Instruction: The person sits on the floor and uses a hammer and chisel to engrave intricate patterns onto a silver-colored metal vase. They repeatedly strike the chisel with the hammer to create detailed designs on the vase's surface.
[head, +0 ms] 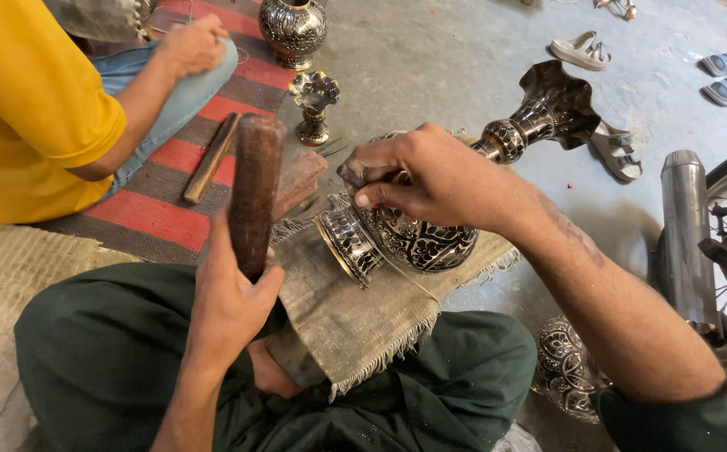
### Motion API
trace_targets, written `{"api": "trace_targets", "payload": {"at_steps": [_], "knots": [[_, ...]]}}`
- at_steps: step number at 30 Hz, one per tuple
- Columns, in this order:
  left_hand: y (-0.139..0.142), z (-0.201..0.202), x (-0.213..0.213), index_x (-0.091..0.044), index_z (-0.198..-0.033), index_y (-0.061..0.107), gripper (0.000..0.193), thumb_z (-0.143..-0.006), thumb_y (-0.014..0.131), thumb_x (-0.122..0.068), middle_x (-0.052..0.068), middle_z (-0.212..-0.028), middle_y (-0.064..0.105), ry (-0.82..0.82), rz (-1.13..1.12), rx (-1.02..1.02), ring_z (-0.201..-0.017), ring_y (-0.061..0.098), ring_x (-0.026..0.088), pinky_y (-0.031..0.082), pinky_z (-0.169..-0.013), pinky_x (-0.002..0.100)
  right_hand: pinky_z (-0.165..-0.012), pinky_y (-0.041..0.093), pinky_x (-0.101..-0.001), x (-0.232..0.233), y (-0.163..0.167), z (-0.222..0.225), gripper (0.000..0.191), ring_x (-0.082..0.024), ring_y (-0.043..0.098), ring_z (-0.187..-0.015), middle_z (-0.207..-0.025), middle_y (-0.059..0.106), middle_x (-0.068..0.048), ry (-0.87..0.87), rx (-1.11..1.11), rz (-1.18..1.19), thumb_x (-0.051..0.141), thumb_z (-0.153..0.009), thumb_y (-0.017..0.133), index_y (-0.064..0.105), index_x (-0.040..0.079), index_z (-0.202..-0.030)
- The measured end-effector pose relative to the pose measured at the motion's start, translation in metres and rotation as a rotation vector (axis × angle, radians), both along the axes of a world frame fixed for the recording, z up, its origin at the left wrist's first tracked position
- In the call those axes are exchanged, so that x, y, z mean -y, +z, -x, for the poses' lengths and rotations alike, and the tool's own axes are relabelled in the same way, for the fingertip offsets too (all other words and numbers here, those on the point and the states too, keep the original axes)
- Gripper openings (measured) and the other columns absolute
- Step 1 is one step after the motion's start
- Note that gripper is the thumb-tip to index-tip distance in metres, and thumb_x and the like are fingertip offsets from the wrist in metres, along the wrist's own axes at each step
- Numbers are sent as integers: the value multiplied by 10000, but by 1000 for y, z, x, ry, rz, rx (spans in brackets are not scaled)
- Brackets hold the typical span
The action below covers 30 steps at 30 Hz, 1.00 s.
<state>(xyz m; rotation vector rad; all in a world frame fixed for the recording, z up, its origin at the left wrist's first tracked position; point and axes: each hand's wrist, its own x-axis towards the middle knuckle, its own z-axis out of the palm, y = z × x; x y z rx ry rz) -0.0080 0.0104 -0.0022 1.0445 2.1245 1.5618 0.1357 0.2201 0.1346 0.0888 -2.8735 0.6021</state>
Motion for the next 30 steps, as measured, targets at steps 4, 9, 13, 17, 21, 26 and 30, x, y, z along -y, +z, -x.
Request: {"api": "trace_targets", "payload": {"at_steps": [4, 9, 13, 17, 21, 26, 30], "knots": [[6, 4, 3, -97, -1549, 358, 883, -749, 704, 40, 243, -1507, 557, -86, -229, -454, -1399, 541, 394, 472, -1108, 449, -636, 574, -362, -1, -1, 4, 142, -196, 763, -683, -780, 765, -68, -78, 129, -18, 184, -927, 738, 680, 55, -947], [11, 6, 5, -152, -1519, 408, 883, -726, 736, 57, 211, -1490, 554, -75, -86, -376, -1374, 524, 399, 462, -1079, 455, -632, 581, -348, 0, 3, 3, 109, -171, 767, -724, -823, 778, -35, 16, 89, 61, 149, -922, 731, 679, 63, -963], [10, 10, 5, -245, -1575, 371, 911, -778, 751, -17, 181, -1366, 625, -18, 226, -302, -1286, 591, 400, 492, -1010, 468, -556, 483, -397, 6, 2, -1, 172, -229, 650, -571, -710, 697, -102, -104, 36, -10, 187, -950, 742, 666, 41, -1000], [6, 14, 5, -124, -1533, 378, 874, -744, 724, 24, 252, -1381, 615, -88, -129, -247, -1303, 571, 454, 513, -980, 473, -521, 469, -395, 11, -4, -4, 205, -228, 640, -524, -674, 696, -92, -236, 77, 54, 218, -934, 738, 651, 45, -1001], [5, 13, 3, -108, -1517, 389, 852, -743, 718, 32, 271, -1338, 633, -65, -133, -253, -1266, 595, 460, 515, -968, 479, -523, 466, -397, 10, -5, -4, 228, -233, 646, -537, -688, 700, -98, -183, 15, -11, 209, -925, 764, 642, 24, -979], [11, 11, -1, -148, -1524, 396, 772, -813, 672, -23, 233, -1154, 662, -20, -128, 104, -1077, 684, 401, 554, -956, 422, -533, 486, -393, 9, -5, -5, 214, -250, 675, -585, -717, 708, -109, -136, -25, -32, 190, -923, 763, 662, 31, -1025], [17, 14, -1, -106, -1501, 429, 804, -769, 728, 35, 206, -1463, 585, -76, -186, -387, -1361, 562, 391, 490, -1062, 450, -533, 491, -391, 9, -6, -5, 215, -236, 683, -584, -719, 714, -106, -112, -44, -31, 183, -929, 760, 673, 35, -1058]]}}
